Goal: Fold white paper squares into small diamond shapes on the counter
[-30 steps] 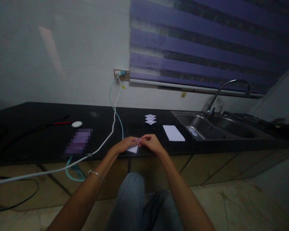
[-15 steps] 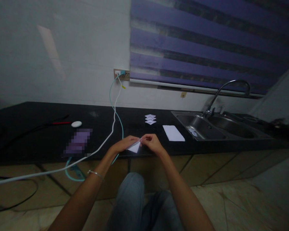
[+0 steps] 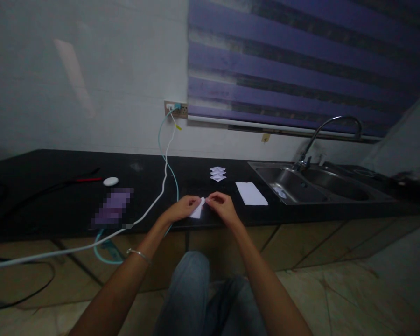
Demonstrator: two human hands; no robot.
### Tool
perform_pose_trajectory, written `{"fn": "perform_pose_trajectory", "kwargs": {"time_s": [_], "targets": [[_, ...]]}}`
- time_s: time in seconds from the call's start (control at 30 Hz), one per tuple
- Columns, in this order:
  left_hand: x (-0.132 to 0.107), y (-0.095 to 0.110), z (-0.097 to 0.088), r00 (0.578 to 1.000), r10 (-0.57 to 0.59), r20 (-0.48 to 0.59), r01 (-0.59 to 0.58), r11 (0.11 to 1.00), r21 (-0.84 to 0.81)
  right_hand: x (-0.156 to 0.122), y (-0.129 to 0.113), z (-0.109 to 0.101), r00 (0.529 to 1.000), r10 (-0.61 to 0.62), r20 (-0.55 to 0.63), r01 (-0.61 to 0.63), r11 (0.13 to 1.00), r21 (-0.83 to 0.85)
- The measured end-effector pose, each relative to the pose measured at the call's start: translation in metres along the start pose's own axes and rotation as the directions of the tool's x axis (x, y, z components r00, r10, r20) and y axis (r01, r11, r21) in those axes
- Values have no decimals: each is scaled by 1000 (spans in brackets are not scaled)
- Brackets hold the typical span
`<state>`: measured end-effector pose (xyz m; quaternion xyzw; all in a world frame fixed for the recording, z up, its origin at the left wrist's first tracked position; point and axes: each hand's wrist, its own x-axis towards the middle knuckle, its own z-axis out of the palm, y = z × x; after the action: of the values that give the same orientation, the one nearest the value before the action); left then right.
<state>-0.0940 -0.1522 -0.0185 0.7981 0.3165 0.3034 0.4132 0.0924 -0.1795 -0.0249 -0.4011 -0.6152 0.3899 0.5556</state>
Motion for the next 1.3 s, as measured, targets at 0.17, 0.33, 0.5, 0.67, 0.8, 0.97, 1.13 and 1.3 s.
{"fn": "perform_pose_trajectory", "kwargs": {"time_s": [0.17,0.33,0.5,0.67,0.8,0.97,1.13,1.3], "targets": [[2,-6,-1,997,60,-56,-59,998,34,1,6,5,999,-16,52,21,994,-103],[0,-4,-1,996,70,-56,-69,997,21,2,10,4,999,-24,32,29,990,-136],[-2,3,1,996,72,-59,-70,997,42,3,10,2,998,-8,63,16,991,-130],[-5,10,1,997,71,-33,-70,997,27,3,9,1,992,26,126,-14,995,-94],[-7,12,1,998,63,-15,-63,998,18,2,6,0,985,49,164,-36,996,-80],[-5,11,2,1000,27,-10,-27,1000,-14,0,1,0,982,19,187,-6,997,-71],[-5,10,-2,999,-4,37,6,999,-51,1,2,-5,998,-13,69,15,999,-31],[-6,9,-4,998,-17,55,14,999,49,4,7,-6,993,51,-108,-41,995,93]]}}
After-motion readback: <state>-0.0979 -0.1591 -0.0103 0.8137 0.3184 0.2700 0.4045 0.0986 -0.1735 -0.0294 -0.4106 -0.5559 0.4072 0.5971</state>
